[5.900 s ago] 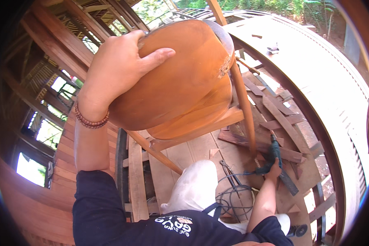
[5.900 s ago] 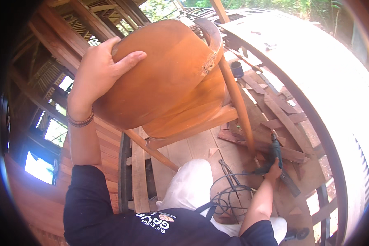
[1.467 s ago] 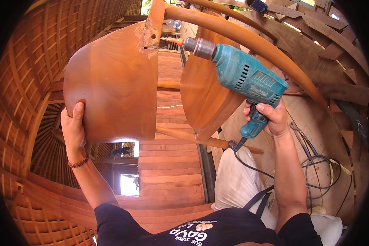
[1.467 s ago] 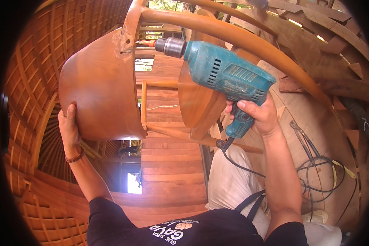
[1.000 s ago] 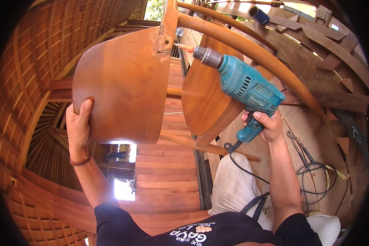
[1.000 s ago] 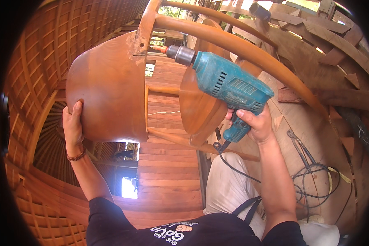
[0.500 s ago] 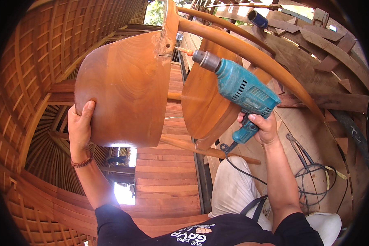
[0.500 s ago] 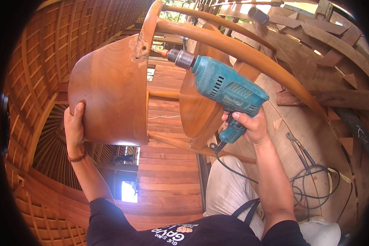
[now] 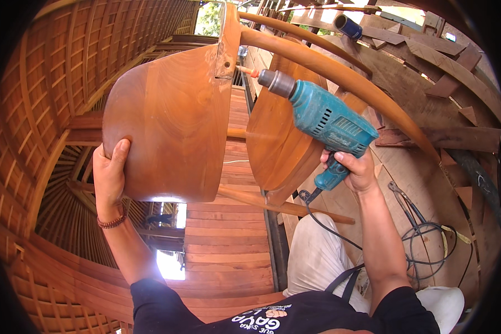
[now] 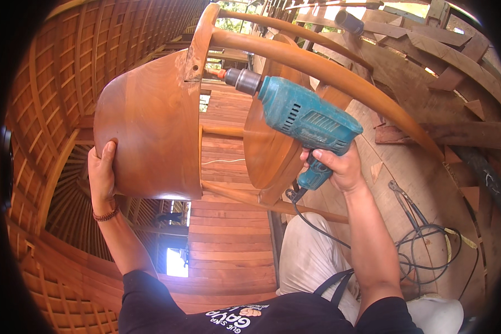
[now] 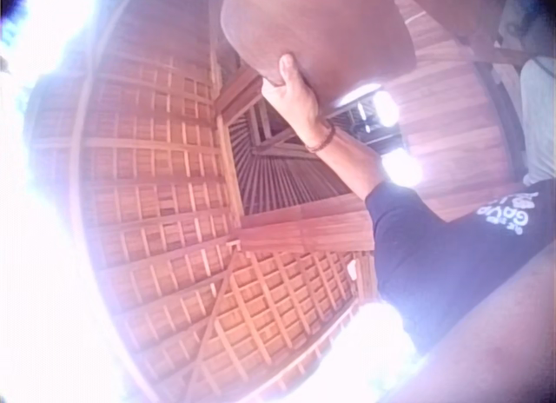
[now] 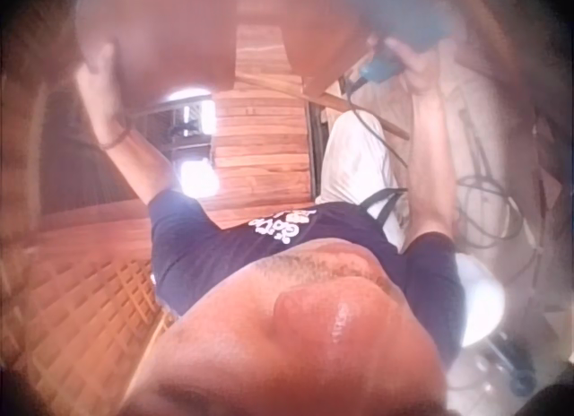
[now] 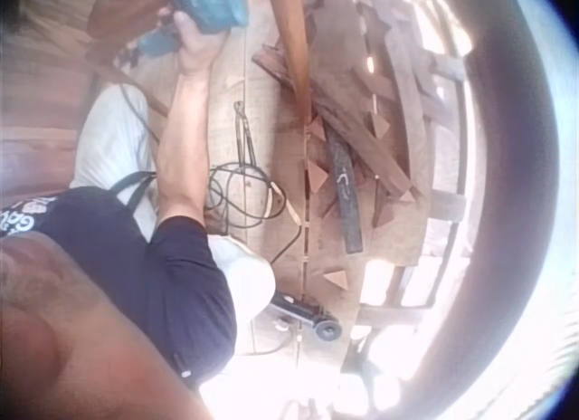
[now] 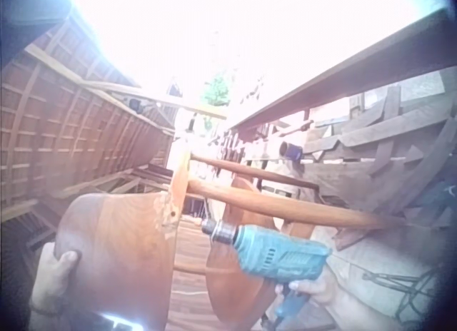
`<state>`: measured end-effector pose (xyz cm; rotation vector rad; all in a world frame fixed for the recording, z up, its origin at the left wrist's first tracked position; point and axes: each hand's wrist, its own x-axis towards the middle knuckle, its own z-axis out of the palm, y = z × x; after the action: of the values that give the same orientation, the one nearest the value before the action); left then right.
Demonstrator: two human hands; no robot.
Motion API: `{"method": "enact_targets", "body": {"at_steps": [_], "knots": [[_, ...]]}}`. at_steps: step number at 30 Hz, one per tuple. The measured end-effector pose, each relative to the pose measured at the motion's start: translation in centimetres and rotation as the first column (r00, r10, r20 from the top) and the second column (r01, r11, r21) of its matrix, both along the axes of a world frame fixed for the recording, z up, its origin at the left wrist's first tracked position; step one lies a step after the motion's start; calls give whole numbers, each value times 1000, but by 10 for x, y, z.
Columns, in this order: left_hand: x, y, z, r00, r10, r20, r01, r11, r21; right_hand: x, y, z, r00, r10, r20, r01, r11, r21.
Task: The person assembles a wooden chair by attaching the seat to the frame using a corded drill and an angle grinder. They position the seat, drill screws into the joints, and smooth the edges of the seat with the grinder.
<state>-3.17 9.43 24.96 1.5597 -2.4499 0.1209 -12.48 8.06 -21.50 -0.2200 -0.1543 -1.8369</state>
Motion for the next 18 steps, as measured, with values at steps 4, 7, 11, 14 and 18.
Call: {"method": "enact_targets", "body": {"at_steps": [4,7,11,14,18], "knots": [[-1,1,-4,1000,-6,-11,6,1000,-4,-4,-2,3,999,-25,-33,25,1000,5],[-3,3,-7,1000,3,-12,-3,1000,-7,-1,-4,1,999,-16,-29,16,1000,0],[-5,2,-8,1000,10,-19,-10,1000,2,3,-11,-6,1000,-6,-3,6,999,-36],[-4,1,-9,1000,3,-24,-3,1000,-3,5,-13,-8,1000,-4,-5,4,999,-38],[-6,2,-11,1000,-4,-30,5,1000,19,3,-11,-4,999,-3,-33,3,1000,1]]}}
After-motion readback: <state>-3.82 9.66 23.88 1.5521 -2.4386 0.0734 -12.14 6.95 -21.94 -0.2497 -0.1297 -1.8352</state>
